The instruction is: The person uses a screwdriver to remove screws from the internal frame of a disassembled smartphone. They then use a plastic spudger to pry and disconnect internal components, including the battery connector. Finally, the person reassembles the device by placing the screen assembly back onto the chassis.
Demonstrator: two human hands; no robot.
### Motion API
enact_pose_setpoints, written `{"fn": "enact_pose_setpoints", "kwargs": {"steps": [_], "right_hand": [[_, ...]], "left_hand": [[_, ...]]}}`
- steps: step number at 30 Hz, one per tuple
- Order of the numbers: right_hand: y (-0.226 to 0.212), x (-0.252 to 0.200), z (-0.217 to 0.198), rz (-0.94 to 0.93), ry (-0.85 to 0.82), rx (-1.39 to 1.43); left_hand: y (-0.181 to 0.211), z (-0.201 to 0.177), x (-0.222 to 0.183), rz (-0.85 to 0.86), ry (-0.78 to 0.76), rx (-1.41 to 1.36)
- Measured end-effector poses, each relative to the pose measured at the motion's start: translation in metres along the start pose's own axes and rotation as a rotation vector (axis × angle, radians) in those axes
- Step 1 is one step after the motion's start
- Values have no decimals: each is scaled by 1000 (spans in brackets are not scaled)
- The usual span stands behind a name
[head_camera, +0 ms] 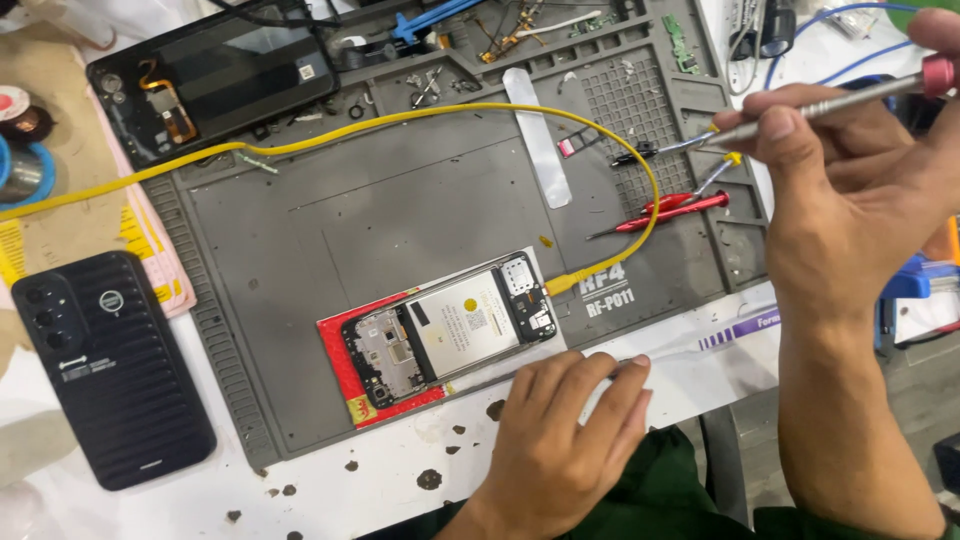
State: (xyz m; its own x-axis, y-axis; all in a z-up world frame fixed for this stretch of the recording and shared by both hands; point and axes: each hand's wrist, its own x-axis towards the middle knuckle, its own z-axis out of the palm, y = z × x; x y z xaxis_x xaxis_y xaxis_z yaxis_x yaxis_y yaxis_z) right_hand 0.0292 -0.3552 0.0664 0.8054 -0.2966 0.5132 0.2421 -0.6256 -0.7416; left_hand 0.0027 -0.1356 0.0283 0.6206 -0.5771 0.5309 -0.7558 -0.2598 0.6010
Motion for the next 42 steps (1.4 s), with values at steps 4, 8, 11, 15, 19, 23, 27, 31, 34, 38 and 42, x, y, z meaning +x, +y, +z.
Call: {"fn": "enact_pose_setpoints", "kwargs": {"steps": [4,8,11,15,19,23,27,31,34,38,42], "right_hand": [[-37,4,36,61,-103,146],[-52,19,78,6,-206,325],[-54,26,108,25,-267,396],[-60,25,129,111,-342,505],[-59,25,138,59,-355,461],[-58,25,144,-83,-298,409],[-57,18,147,-89,-330,389],[-58,16,152,-103,-334,406],[-62,15,157,-75,-358,424],[-64,16,162,-36,-418,455],[-63,14,163,-21,-472,415]], "left_hand": [[-32,-52,20,-109,178,61],[-76,-85,31,-269,126,198],[-101,-99,32,-308,68,153],[-114,-110,33,-303,20,54],[-127,-109,25,-327,-24,114],[-135,-113,19,-272,-13,154],[-127,-126,12,-335,-11,120],[-124,-131,7,-385,45,156],[-125,-131,4,-440,51,179],[-131,-127,0,-431,85,199],[-132,-132,1,-425,131,219]]}}
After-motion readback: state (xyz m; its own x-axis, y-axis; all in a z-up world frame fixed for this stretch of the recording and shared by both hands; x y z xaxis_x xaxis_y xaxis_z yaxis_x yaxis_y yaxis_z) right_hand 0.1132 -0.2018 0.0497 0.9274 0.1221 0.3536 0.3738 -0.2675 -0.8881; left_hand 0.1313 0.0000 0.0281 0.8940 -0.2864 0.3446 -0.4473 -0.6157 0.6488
